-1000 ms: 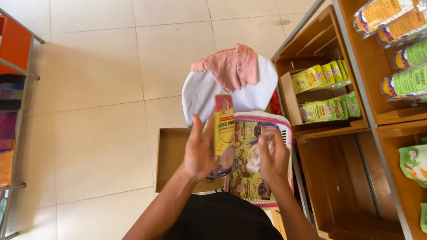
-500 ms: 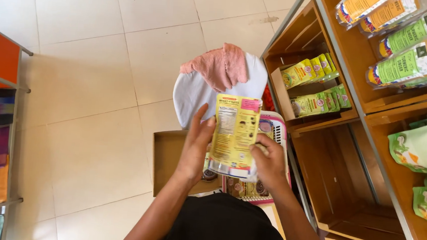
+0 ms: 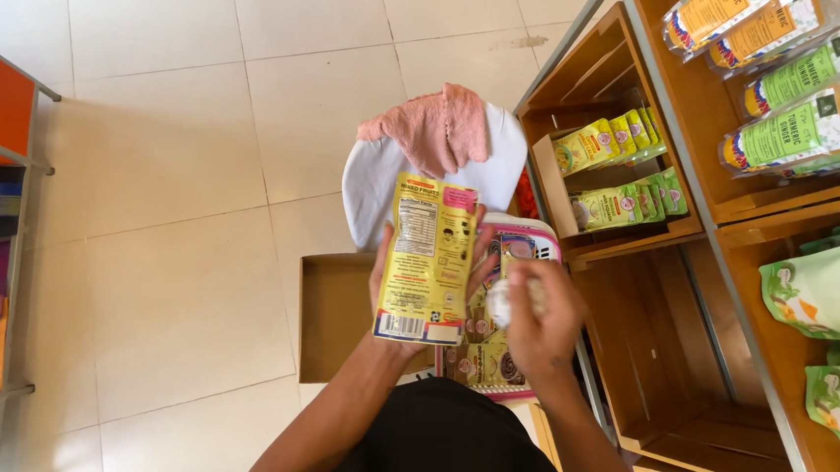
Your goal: Wiping food pouches with a cloth and organizing them into a basket and a cardboard box on a grocery shelf.
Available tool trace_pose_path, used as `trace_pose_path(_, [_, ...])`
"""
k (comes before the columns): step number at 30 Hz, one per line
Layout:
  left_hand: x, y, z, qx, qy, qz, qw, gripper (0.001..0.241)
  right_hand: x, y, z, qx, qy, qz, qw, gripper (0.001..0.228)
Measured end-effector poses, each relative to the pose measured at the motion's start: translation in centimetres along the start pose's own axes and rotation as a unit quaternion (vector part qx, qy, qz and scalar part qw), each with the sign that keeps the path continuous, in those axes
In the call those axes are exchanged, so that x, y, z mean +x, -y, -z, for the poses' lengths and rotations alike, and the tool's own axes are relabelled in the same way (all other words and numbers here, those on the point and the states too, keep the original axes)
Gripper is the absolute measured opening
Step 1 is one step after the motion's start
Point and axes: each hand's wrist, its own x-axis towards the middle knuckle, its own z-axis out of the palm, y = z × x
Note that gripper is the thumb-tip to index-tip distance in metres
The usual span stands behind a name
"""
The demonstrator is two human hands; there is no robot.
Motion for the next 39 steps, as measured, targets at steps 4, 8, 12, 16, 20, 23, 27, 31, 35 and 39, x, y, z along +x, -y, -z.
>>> trace_pose_path(4, [0.0,-0.8,-0.1,-0.074,-0.033,-0.014,0.997,0.089,-1.9,1.5,1.3,0.072,-0.049,0.164,0.983,0.032])
trace_pose_path(8, [0.4,1.0,0.1,-0.094,0.015,-0.001,0.995,0.098,-0.7,8.1,-1.7,0.032,0.065,0.353,0.933,0.035])
trace_pose_path(12, [-0.1,2.1,-1.0,-0.064,0.040,0.019,0.997,0.106,0.5,8.3,-3.7,-0.067,0.126,0.427,0.893,0.035])
trace_pose_path(16, [-0.3,2.1,-0.3,-0.004,0.060,0.038,0.997,0.110,1.6,7.7,-3.6,-0.107,0.120,0.432,0.888,0.035])
trace_pose_path(20, [-0.4,1.8,2.2,0.054,0.103,0.038,0.993,0.107,3.2,6.3,-2.6,-0.165,0.063,0.423,0.889,0.039])
trace_pose_path(23, [-1.1,2.0,5.6,0.028,0.086,0.058,0.994,0.100,5.4,5.2,-1.0,-0.216,-0.008,0.408,0.887,0.035])
trace_pose_path(27, [-1.4,2.2,5.6,0.054,0.067,0.112,0.990,0.093,8.3,4.2,0.6,-0.257,-0.043,0.390,0.883,0.037])
trace_pose_path(31, [-1.6,2.7,2.6,0.107,0.057,0.136,0.983,0.096,12.0,-0.8,2.1,-0.262,-0.076,0.347,0.897,0.042])
trace_pose_path(35, [-2.1,3.5,2.3,0.057,0.061,0.150,0.985,0.100,13.3,0.0,3.9,-0.221,-0.116,0.295,0.922,0.041])
trace_pose_path(39, [-1.9,3.6,3.1,0.020,0.032,0.156,0.987,0.102,12.8,0.6,3.8,-0.199,-0.132,0.265,0.934,0.040])
